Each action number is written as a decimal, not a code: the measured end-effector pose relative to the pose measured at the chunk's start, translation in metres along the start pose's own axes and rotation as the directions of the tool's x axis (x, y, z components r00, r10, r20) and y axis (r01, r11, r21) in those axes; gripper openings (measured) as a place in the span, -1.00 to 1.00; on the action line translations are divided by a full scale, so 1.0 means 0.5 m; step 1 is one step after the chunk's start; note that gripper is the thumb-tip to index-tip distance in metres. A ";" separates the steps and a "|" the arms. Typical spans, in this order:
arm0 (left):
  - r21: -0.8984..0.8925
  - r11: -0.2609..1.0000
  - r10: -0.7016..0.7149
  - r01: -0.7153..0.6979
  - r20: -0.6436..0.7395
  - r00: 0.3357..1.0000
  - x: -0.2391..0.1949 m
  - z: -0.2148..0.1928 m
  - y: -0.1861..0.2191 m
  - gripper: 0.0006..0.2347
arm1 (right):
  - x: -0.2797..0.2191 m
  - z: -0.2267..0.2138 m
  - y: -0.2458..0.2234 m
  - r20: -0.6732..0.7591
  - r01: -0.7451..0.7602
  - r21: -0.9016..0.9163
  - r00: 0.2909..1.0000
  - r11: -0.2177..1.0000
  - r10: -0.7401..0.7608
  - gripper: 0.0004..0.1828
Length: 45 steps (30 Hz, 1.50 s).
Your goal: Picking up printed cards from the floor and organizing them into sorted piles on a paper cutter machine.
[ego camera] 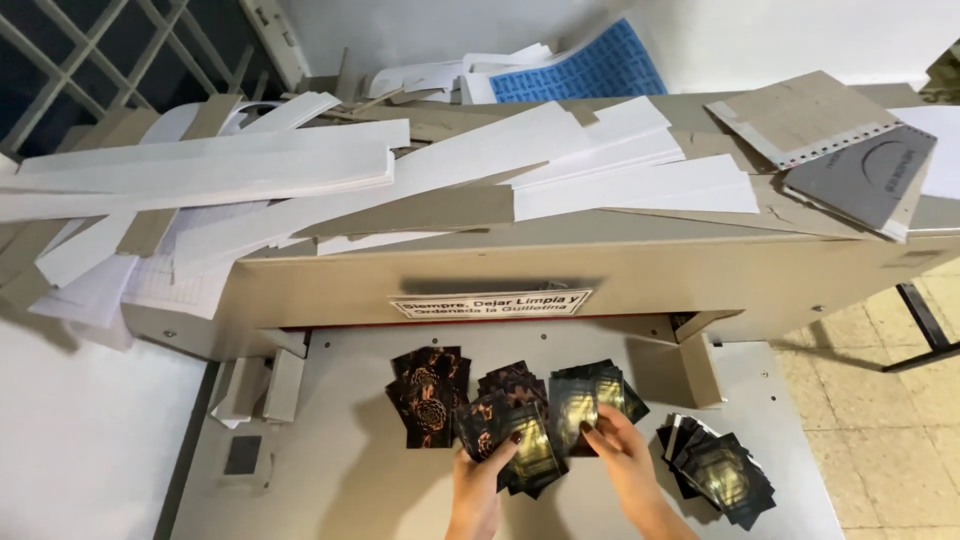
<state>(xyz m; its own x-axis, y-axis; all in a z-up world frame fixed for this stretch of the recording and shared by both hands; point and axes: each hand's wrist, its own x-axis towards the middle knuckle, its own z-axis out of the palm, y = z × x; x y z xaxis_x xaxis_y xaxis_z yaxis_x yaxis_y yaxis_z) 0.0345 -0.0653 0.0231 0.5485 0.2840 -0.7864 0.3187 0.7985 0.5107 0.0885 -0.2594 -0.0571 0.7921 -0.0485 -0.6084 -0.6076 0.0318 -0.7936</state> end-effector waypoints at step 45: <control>0.016 1.000 -0.021 0.023 -0.141 0.990 -0.014 -0.019 0.063 -0.46 | 0.019 0.095 -0.008 0.143 0.120 -0.033 0.983 0.992 -0.114 -0.60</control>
<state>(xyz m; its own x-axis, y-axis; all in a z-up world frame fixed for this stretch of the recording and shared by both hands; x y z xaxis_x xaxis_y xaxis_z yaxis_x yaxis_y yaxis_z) 0.0335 -0.0371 0.0413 0.4272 0.3395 -0.8380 0.3433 0.7965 0.4977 0.1012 -0.2127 -0.0596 0.8564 0.0912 -0.5081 -0.5096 -0.0075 -0.8604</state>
